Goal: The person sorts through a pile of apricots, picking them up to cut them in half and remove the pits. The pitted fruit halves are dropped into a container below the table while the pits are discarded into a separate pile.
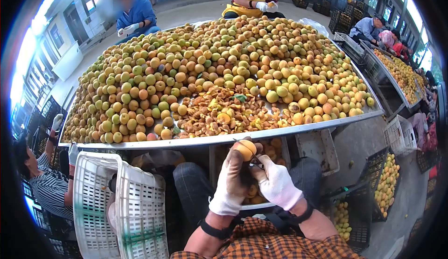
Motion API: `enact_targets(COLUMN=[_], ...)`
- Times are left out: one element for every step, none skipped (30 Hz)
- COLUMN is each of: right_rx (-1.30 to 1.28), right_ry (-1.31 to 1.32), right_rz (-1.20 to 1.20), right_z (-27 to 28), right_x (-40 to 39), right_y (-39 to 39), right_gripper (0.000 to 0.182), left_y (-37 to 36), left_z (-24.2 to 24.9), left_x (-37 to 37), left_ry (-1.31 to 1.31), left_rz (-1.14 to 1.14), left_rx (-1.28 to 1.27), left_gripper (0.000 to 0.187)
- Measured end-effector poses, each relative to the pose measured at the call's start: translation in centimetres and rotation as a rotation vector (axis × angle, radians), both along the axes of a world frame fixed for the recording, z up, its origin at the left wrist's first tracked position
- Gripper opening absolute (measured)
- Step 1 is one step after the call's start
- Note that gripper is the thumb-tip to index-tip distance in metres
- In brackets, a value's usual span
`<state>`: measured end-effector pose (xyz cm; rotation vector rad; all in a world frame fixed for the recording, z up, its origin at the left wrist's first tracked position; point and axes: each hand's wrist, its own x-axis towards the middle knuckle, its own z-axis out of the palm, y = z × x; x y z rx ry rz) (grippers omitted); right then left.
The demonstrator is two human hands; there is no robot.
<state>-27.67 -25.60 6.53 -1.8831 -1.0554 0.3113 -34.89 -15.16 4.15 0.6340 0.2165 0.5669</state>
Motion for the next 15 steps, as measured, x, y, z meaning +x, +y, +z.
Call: enact_targets(right_rx=[-0.012, -0.022, -0.023, -0.021, -0.017, 0.046, 0.049, 0.128, 0.207, 0.214, 0.214, 0.229, 0.244, 0.146, 0.048], right_ry=[0.027, 0.054, 0.055, 0.14, 0.222, 0.236, 0.23, 0.238, 0.251, 0.246, 0.247, 0.252, 0.258, 0.231, 0.179], right_rz=[0.037, 0.072, 0.068, 0.109, 0.152, 0.123, 0.128, 0.085, 0.042, 0.033, 0.035, 0.1, 0.164, 0.22, 0.262], right_z=[0.1, 0.3, 0.4, 0.5, 0.7, 0.1, -0.3, -0.7, -1.1, -1.6, -1.4, -1.1, -0.7, -0.1, 0.4], right_x=[0.3, 0.6, 0.8, 1.1, 1.2, 0.8, 0.3, -0.3, -0.7, -0.9, -0.8, -0.5, -0.2, 0.7, 1.5], right_y=[-0.4, -0.7, -0.9, -1.1, -1.2, -1.2, -1.0, -0.7, -0.6, -0.6, -0.7, -1.0, -1.4, -2.0, -2.4], right_gripper=[0.025, 0.026, 0.026, 0.027, 0.027, 0.028, 0.028, 0.027, 0.027, 0.027, 0.027, 0.027, 0.027, 0.028, 0.03], left_y=[0.6, 1.3, 1.8, 2.1, 1.8, 1.4, 0.9, 0.2, -0.3, -0.1, 0.2, 0.6, 1.2, 1.8, 2.6], left_z=[0.5, 1.0, 1.3, 1.1, 1.2, 1.4, 1.5, 0.8, 0.7, 0.6, 0.6, 1.1, 1.9, 2.6, 2.7], left_x=[-0.5, -1.0, -1.4, -1.4, -1.3, -1.1, -0.9, -0.3, 0.0, -0.1, -0.3, -0.6, -1.2, -1.5, -1.7], left_ry=[0.002, 0.134, 0.265, 0.225, 0.222, 0.165, 0.107, 0.016, -0.004, 0.002, 0.008, 0.025, 0.042, 0.087, 0.098], left_rz=[-0.001, -0.029, -0.06, -0.088, -0.091, -0.084, -0.074, -0.081, -0.082, -0.096, -0.112, -0.143, -0.176, -0.201, -0.246], left_rx=[-0.001, 0.195, 0.393, 0.316, 0.318, 0.284, 0.25, 0.07, -0.005, 0.037, 0.078, 0.146, 0.215, 0.297, 0.346], left_gripper=[0.07, 0.071, 0.073, 0.072, 0.072, 0.075, 0.078, 0.08, 0.079, 0.079, 0.079, 0.079, 0.079, 0.078, 0.077])
